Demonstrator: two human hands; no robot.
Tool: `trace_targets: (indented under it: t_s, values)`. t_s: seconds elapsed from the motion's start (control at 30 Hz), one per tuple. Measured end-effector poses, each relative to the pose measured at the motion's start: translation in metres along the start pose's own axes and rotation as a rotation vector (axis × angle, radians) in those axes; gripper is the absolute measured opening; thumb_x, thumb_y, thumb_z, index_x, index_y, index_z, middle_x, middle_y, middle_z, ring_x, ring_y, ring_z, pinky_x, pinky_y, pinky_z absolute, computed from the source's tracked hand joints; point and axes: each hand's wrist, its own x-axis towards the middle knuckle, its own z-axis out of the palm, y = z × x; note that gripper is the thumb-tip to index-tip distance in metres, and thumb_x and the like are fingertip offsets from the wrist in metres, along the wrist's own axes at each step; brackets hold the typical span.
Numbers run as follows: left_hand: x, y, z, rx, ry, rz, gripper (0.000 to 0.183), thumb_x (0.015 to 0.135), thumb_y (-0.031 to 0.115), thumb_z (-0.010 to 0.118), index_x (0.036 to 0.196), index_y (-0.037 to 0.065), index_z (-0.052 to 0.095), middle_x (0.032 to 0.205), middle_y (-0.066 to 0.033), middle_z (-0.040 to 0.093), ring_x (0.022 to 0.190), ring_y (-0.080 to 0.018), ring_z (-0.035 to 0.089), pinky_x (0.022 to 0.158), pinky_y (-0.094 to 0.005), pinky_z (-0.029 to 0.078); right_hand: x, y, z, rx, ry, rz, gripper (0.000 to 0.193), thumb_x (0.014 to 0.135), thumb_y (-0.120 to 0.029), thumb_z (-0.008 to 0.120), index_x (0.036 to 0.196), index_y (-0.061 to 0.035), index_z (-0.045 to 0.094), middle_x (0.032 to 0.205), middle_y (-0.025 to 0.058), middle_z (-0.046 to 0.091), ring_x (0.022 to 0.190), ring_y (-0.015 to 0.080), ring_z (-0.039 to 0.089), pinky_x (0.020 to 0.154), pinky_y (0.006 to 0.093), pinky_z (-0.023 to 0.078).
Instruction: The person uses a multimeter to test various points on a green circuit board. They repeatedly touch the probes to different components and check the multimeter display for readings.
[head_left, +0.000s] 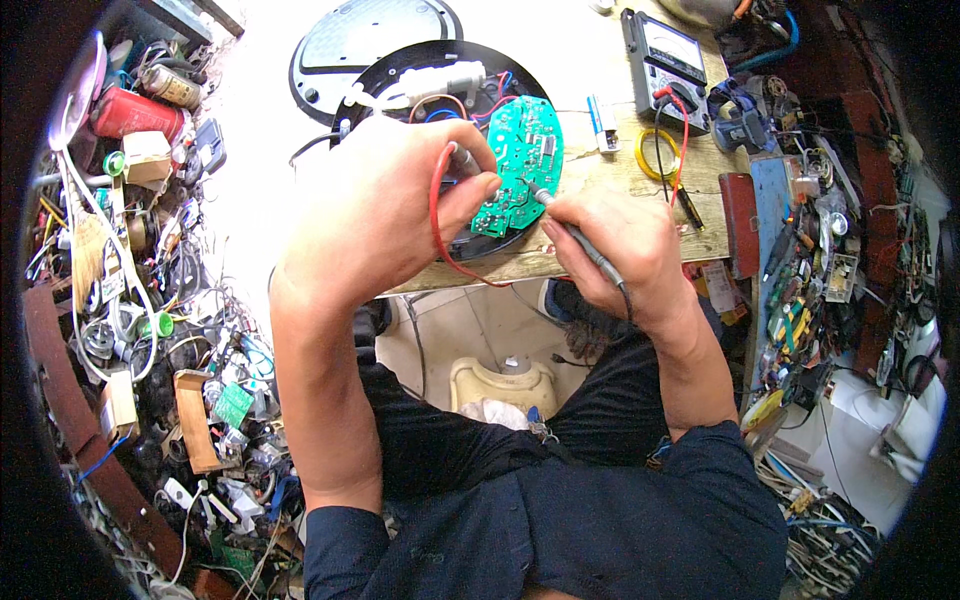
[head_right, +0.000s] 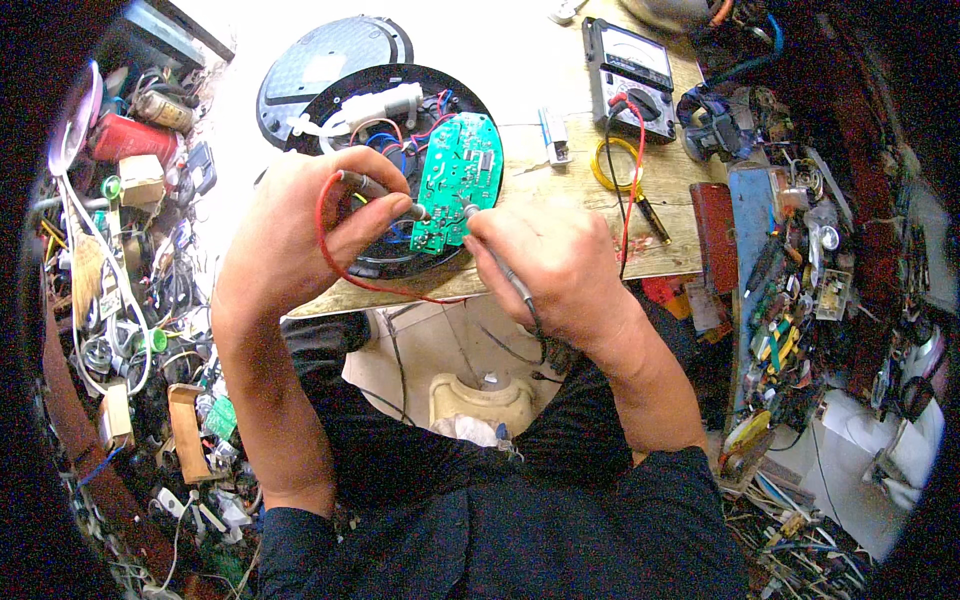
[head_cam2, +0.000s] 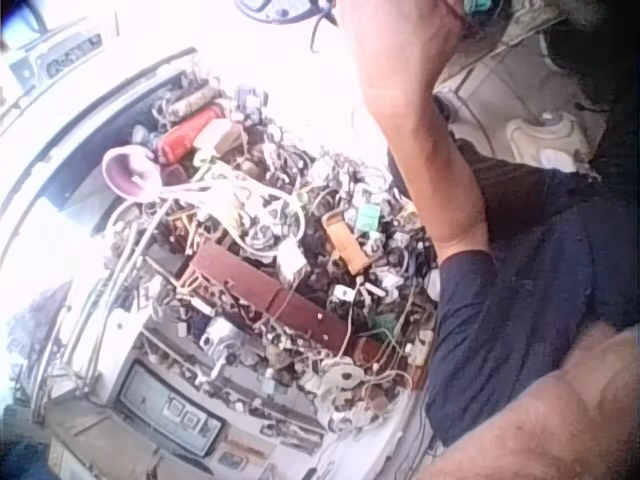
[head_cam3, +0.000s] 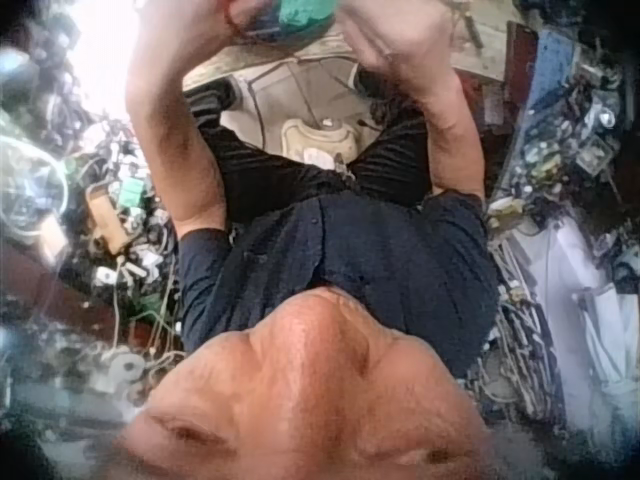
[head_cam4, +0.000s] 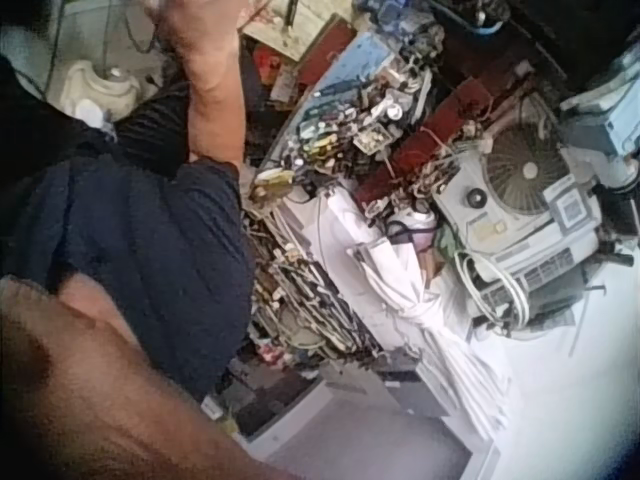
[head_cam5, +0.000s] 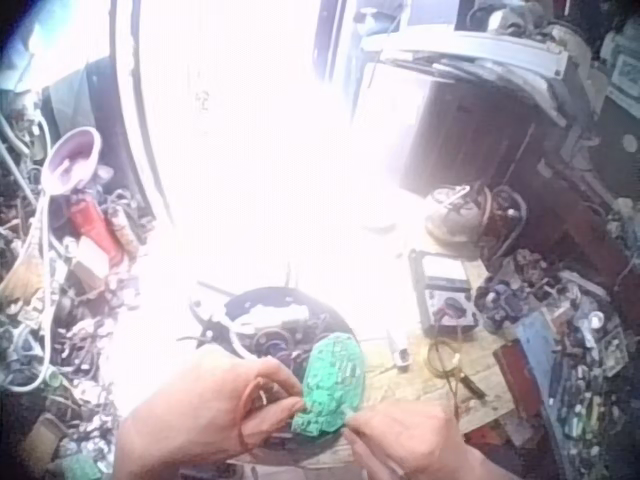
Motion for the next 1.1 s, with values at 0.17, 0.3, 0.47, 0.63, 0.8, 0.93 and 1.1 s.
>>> trace_targets:
  t_s: [0.17,0.3,0.47,0.63,0.8,0.93,1.1]
  values:
    - [0.000,0.002,-0.001,-0.015,-0.001,0.003,0.016,0.099,0.020,0.081,0.102,0.005,0.077,0.066,-0.0058,0.066,0.058,-0.0096,0.057,0.056,-0.0304,0.046,0.005,-0.006,0.000,-0.057,-0.005,-0.030,0.015,0.085,-0.008,0.078,0.093,-0.0080,0.066,0.078,0.0102,0.063,0.074,0.0323,0.065,0.067,0.0460,0.050]
    - [0.000,0.001,0.001,-0.016,-0.003,0.007,0.016,0.099,0.019,0.080,0.103,0.005,0.077,0.072,-0.0077,0.072,0.060,-0.0104,0.062,0.058,-0.0303,0.050,0.006,-0.011,-0.005,-0.092,-0.121,0.016,0.017,0.087,-0.001,0.081,0.098,-0.0034,0.069,0.086,0.0140,0.069,0.077,0.0338,0.069,0.067,0.0439,0.053]
    - [-0.001,0.001,0.001,0.002,-0.006,0.004,0.015,0.099,0.018,0.080,0.103,0.004,0.077,0.075,-0.0064,0.074,0.060,-0.0097,0.061,0.058,-0.0298,0.049,0.008,-0.010,-0.003,-0.088,-0.079,0.004,0.016,0.086,-0.006,0.080,0.094,-0.0052,0.065,0.082,0.0127,0.064,0.076,0.0342,0.065,0.067,0.0460,0.051]
    - [-0.001,0.003,-0.004,0.035,-0.050,-0.058,0.015,0.099,0.019,0.080,0.103,0.005,0.077,0.071,-0.0045,0.069,0.058,-0.0085,0.056,0.056,-0.0295,0.045,0.007,-0.004,0.004,-0.071,-0.002,-0.017,0.014,0.086,-0.011,0.077,0.087,-0.0082,0.063,0.075,0.0107,0.060,0.072,0.0330,0.064,0.067,0.0474,0.048]
    - [-0.002,0.004,-0.005,-0.001,-0.023,-0.037,0.015,0.099,0.021,0.080,0.104,0.006,0.078,0.067,-0.0031,0.065,0.058,-0.0085,0.055,0.055,-0.0299,0.043,0.003,0.003,0.006,0.028,0.070,-0.017,0.014,0.085,-0.008,0.079,0.093,-0.0064,0.069,0.078,0.0113,0.066,0.071,0.0329,0.067,0.066,0.0452,0.052]
    - [-0.002,-0.003,-0.001,-0.008,0.008,-0.009,0.015,0.099,0.021,0.079,0.105,0.007,0.078,0.064,-0.0022,0.061,0.057,-0.0080,0.052,0.054,-0.0304,0.041,0.001,0.005,0.002,0.088,0.135,-0.006,0.018,0.081,-0.002,0.082,0.095,-0.0055,0.070,0.080,0.0127,0.070,0.067,0.0327,0.068,0.062,0.0431,0.054]
    - [-0.001,-0.001,-0.004,-0.021,-0.019,-0.043,0.016,0.099,0.022,0.080,0.105,0.007,0.078,0.060,-0.0003,0.056,0.055,-0.0067,0.049,0.051,-0.0301,0.038,0.004,0.002,-0.005,0.149,0.218,0.043,0.021,0.082,0.003,0.080,0.100,-0.0028,0.071,0.083,0.0132,0.072,0.071,0.0312,0.072,0.064,0.0414,0.056]
